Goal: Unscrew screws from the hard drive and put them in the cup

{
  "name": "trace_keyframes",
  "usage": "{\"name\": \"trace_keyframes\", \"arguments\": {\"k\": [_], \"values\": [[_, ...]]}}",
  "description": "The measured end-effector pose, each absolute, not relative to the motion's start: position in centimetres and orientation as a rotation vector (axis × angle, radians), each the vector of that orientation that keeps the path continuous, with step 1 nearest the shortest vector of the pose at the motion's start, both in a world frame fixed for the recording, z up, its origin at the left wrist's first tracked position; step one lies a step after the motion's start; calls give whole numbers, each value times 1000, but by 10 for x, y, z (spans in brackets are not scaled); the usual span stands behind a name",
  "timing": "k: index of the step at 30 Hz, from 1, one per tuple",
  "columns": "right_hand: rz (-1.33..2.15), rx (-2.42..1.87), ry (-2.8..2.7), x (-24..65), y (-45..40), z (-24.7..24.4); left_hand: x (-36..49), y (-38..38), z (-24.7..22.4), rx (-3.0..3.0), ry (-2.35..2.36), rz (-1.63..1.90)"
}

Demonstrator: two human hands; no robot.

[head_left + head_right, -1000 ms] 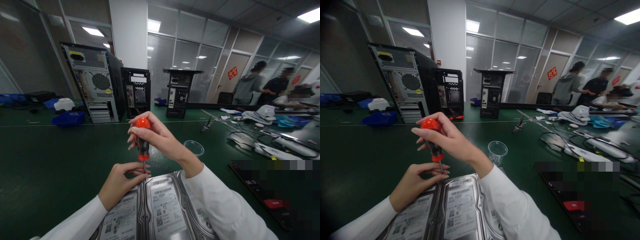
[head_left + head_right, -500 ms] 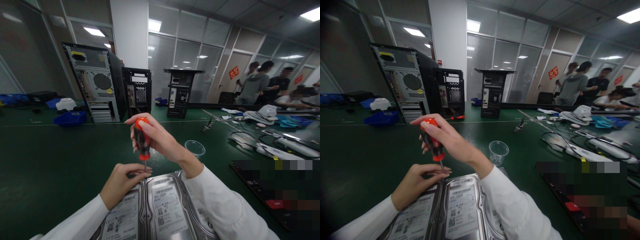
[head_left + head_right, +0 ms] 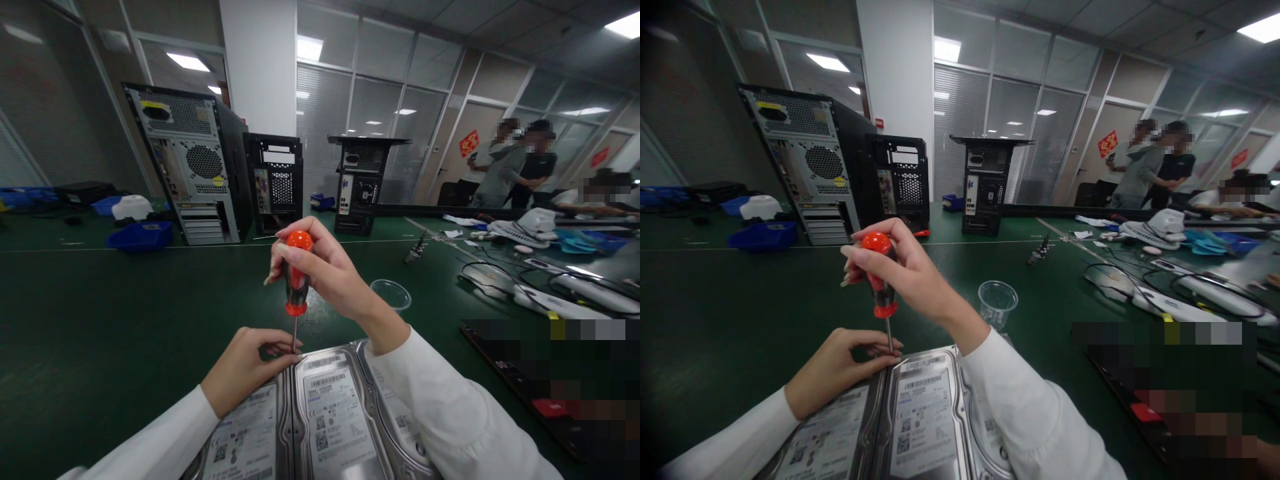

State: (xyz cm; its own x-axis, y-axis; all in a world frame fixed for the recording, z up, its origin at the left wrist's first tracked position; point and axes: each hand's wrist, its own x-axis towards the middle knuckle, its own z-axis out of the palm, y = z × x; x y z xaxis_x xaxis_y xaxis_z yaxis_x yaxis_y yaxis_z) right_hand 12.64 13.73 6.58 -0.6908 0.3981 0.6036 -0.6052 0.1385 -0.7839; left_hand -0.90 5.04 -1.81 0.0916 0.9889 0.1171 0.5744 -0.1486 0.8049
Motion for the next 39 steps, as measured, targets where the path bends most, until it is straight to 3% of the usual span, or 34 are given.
{"name": "trace_keyframes", "arguments": {"k": [39], "values": [[1541,16,-1552,126,145,69,-10,60,-28,1597,1469,881]]}}
